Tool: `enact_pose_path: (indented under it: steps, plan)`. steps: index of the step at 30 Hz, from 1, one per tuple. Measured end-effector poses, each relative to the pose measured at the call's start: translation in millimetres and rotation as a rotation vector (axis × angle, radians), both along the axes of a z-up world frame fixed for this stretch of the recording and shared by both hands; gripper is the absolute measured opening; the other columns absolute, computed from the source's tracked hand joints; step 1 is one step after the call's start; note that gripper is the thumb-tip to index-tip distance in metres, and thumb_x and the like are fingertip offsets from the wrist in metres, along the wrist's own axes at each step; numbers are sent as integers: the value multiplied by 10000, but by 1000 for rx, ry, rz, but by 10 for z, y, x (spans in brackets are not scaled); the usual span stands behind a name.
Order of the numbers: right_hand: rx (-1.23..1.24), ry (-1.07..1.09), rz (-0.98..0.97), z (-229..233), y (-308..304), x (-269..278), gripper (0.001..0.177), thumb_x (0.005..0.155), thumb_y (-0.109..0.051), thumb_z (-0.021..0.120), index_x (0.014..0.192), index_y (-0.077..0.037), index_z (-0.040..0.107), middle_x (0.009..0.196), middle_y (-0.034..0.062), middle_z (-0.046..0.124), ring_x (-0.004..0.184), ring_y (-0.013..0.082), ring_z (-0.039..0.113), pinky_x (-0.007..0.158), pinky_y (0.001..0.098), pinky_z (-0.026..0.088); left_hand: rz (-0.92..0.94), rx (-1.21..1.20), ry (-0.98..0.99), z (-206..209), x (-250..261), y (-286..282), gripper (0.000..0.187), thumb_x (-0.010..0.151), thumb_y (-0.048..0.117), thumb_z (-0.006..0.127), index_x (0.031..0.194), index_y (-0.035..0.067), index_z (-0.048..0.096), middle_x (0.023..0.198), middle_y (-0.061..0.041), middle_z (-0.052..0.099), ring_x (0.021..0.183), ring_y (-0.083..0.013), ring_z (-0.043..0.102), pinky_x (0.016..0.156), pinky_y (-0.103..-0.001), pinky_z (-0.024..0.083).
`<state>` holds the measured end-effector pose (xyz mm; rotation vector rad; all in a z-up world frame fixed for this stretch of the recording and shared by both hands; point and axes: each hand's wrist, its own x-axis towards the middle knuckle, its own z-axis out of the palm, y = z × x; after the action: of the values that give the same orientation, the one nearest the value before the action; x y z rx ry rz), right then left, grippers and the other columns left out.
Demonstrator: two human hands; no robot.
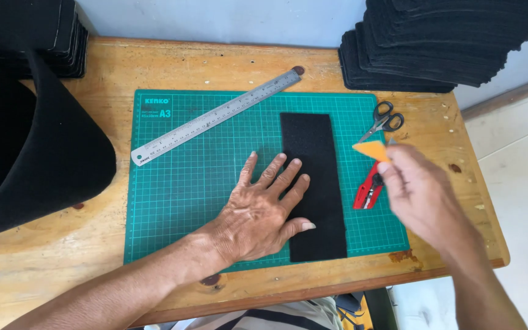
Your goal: Measuring and cutting a strip of black material using a ruler and utility knife on a cutting mat.
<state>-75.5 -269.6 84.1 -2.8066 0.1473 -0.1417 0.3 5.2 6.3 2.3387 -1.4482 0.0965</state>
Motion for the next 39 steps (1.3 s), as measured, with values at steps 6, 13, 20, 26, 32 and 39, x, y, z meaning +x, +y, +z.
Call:
enact_pose_path:
  steps: [6, 13, 20, 26, 32, 39]
  plan:
    - [-137, -91, 271, -252, 86, -118, 546, 972, 20, 491, 1493, -129, 557, 837, 42, 607, 819, 255, 543, 814, 381, 476, -21, -40, 13, 18, -44, 54, 682, 1014, 565, 467, 1502, 90, 470, 1598, -248, 375, 1491, -469, 306, 1150, -767, 152]
    - [-30, -98, -66, -147, 209, -302, 468, 1018, -223, 595, 1483, -170, 606, 1040, 64, 630, 918, 247, 657, 818, 386, 516, -2, -103, 6, 8, -14, -28, 742, 989, 632, 472, 1468, 67, 509, 1573, -260, 419, 1477, -447, 367, 1172, -736, 191]
    - [-55, 148, 380, -114, 637, -516, 767, 764, -431, 857, 1415, -175, 545, 1497, 50, 491, 1001, 222, 726, 731, 407, 619, 153, -149, -49, 245, 455, 241, 483, 1045, 306, 577, 1428, 15, 527, 1501, -292, 506, 1407, -473, 477, 1137, -703, 324]
    - [-180, -199, 607, -285, 568, -577, 421, 800, -170, 688, 1202, -46, 695, 1336, 136, 656, 1001, 237, 713, 689, 365, 609, 282, -178, -13, 322, 781, 500, 463, 1017, 255, 649, 1383, -15, 566, 1447, -310, 550, 1353, -512, 502, 1064, -688, 395]
    - [-242, -209, 706, -391, 503, -747, 572, 783, -298, 845, 1248, -20, 662, 1240, 135, 657, 913, 263, 664, 747, 391, 582, 433, 10, 4, 198, 1130, 765, 300, 951, 267, 727, 1171, 65, 702, 1343, -246, 577, 1216, -508, 516, 893, -665, 450]
    - [62, -349, 531, -512, 583, -641, 503, 699, 218, 564, 1179, 90, 644, 987, 158, 677, 836, 243, 678, 766, 360, 611, 429, -140, 170, 74, 1261, 804, 335, 903, 136, 763, 1225, 71, 698, 1006, -160, 591, 946, -419, 560, 814, -534, 475]
